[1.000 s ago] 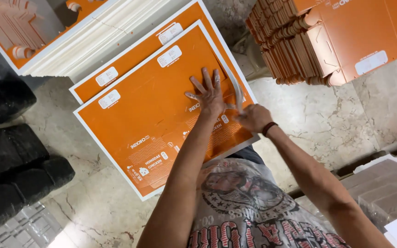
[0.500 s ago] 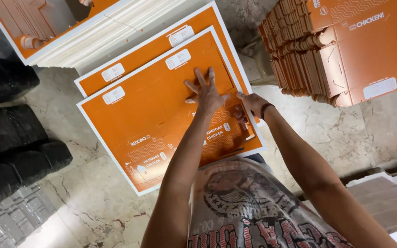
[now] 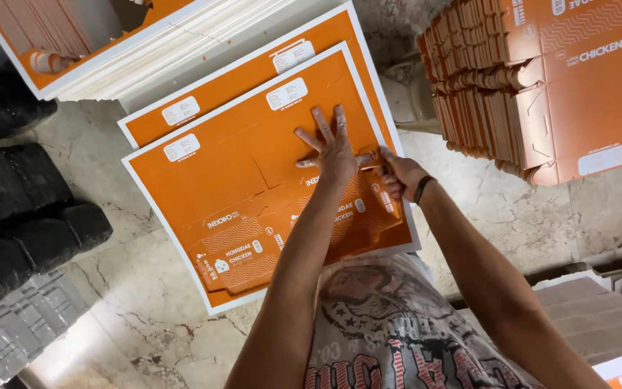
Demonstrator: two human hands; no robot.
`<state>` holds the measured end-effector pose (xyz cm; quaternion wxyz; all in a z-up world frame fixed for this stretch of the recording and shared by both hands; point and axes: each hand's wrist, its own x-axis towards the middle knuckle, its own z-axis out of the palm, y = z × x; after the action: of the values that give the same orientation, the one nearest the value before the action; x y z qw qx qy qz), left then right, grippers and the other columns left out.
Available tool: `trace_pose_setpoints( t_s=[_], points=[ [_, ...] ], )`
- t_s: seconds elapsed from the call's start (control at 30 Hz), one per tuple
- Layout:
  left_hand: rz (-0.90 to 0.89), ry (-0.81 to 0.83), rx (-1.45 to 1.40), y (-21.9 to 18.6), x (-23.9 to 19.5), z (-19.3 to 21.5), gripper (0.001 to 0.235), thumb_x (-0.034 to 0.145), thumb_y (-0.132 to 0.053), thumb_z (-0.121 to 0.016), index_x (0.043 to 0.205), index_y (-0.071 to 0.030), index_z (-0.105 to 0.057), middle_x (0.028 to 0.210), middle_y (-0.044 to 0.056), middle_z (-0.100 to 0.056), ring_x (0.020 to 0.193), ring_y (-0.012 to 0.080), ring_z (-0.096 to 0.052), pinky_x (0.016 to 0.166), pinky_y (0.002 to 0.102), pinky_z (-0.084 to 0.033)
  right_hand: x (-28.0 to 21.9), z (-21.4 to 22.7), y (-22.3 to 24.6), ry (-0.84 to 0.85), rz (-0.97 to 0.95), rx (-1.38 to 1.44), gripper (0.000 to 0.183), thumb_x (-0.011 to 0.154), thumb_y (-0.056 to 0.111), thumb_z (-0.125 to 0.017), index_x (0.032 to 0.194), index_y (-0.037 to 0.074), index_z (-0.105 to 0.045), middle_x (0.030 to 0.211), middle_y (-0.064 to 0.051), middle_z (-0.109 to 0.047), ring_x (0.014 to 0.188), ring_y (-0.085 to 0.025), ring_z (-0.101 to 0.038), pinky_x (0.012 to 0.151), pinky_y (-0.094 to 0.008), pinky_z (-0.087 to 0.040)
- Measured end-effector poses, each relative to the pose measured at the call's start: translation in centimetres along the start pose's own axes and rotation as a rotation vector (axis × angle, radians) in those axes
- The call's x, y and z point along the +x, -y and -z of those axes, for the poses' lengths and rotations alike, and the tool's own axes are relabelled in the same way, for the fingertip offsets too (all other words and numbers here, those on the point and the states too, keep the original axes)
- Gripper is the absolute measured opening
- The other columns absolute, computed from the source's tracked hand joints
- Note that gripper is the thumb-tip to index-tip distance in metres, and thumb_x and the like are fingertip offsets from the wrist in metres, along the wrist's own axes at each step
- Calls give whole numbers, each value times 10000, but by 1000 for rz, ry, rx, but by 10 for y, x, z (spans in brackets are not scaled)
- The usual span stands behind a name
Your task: Removing waste material from die-cut cardboard sheets to create flat box templates.
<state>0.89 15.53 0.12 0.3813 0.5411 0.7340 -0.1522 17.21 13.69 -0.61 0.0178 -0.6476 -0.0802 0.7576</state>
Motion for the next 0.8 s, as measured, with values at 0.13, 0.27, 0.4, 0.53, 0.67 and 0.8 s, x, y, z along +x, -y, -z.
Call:
trace_pose_setpoints(
  t_s=[0.13,0.27,0.4,0.53,0.67,0.8],
  points=[
    [7,25,-12,8,21,-15,1274,908,-416,-811,1617,-259,236,1586,217,442,1332,725,338,794,1020,-109,-7,-26,-2,-220,156,-110,658,1075,590,-410,762,44,-601,495,-12,-389,361,-192,-401,364,-348,-306],
    [39,76,-51,-1,2,4,1197,932,-370,-779,1631,-253,186,1610,201,419,1356,718,320,795,1019,-54,-42,-22,-16,-153,1223,-1088,542,887,7,-729,1290,-133,-395,724,-281,-693,569,-481,-654,498,-576,-472],
    [-23,0,-70,-3,-9,18,1165,959,-282,-771,1643,-267,171,1639,180,378,1412,691,259,867,998,-84,-62,-39,-14,-262,546,-369,737,1057,688,-424,780,63,-697,474,-98,-573,416,-207,-568,447,-333,-447],
    [19,-1,-6,-1,0,5,1169,959,-258,-765,1633,-281,191,1616,167,418,1400,699,275,808,1019,-96,-62,-49,-19,-247,484,-120,619,1071,580,-519,889,8,-672,461,-114,-485,324,-211,-457,307,-310,-355],
    [9,-38,36,3,-17,10,1183,926,-303,-808,1653,-256,123,1645,192,354,1405,720,233,812,1020,-119,-18,5,-61,-194,478,-195,481,1065,439,-546,1062,-22,-685,716,-222,-678,606,-303,-686,487,-367,-489],
    [-192,-45,54,38,-15,-1,1056,955,-382,-783,1672,-253,-19,1682,174,260,1452,682,171,959,940,-222,41,79,-151,-482,439,-326,487,936,551,-727,1150,114,-747,999,-179,-696,920,-353,-667,762,-461,-518]
  ],
)
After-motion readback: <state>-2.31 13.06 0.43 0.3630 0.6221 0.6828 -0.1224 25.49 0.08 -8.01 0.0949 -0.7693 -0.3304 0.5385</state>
